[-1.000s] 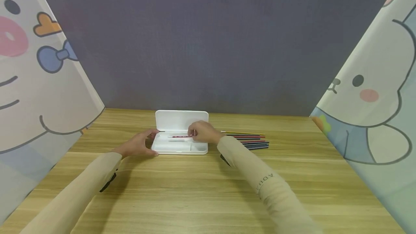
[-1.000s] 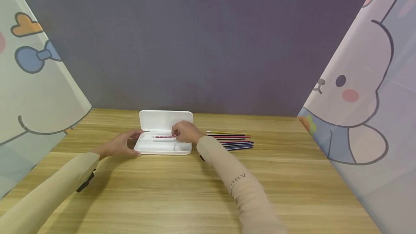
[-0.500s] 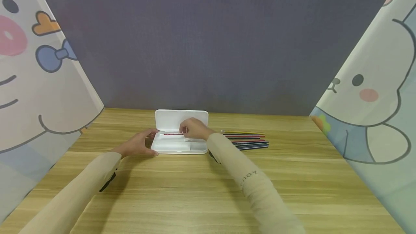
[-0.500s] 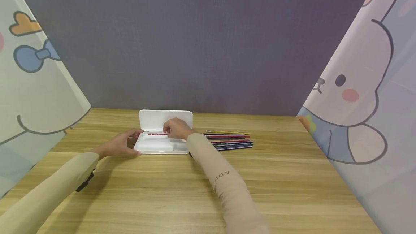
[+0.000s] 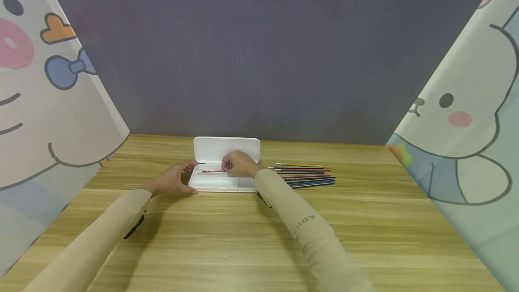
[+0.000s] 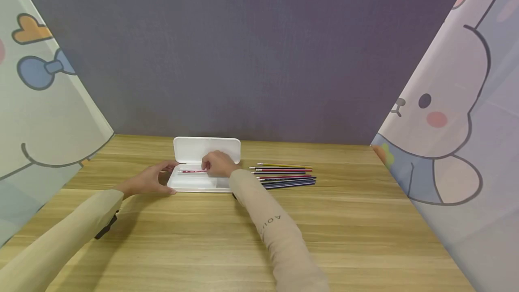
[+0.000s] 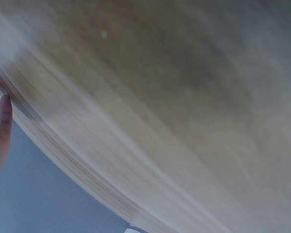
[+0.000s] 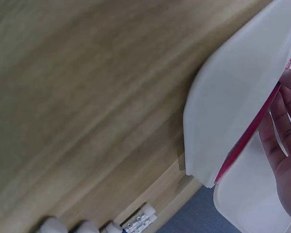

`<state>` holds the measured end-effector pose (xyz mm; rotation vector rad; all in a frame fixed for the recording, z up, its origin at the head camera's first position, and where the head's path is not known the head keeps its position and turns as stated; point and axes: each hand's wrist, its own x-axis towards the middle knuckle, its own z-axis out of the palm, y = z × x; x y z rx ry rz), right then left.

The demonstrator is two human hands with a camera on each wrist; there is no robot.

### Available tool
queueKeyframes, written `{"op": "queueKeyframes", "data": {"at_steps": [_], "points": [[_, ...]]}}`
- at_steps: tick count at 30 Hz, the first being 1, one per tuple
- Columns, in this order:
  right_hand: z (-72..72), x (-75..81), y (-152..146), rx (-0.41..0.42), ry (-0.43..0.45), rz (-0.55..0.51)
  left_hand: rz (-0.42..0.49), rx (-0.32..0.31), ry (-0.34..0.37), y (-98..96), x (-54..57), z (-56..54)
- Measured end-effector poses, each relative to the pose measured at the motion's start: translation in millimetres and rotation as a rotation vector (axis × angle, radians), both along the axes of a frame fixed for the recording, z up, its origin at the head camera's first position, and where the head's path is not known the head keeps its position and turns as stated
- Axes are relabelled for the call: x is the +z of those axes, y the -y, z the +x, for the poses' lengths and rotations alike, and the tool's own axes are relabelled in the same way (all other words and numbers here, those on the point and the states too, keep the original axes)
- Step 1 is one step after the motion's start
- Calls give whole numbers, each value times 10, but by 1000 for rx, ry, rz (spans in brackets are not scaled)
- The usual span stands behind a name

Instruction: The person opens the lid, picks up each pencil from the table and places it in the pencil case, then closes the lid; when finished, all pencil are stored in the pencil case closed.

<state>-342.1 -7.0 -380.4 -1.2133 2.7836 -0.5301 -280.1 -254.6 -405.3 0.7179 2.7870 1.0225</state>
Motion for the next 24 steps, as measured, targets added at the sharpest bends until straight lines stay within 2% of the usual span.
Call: {"op": "queueKeyframes", "data": {"at_steps": [8,19,24], "points": [[42,-11,13,16,8,-2,5,-3,-2,1,-4,3],[35,-68,26,30,-63,14,9,-3,-6,10,-5,-4],[42,-40,10,33,-48,13,18,-7,-3,0,6,10]]}}
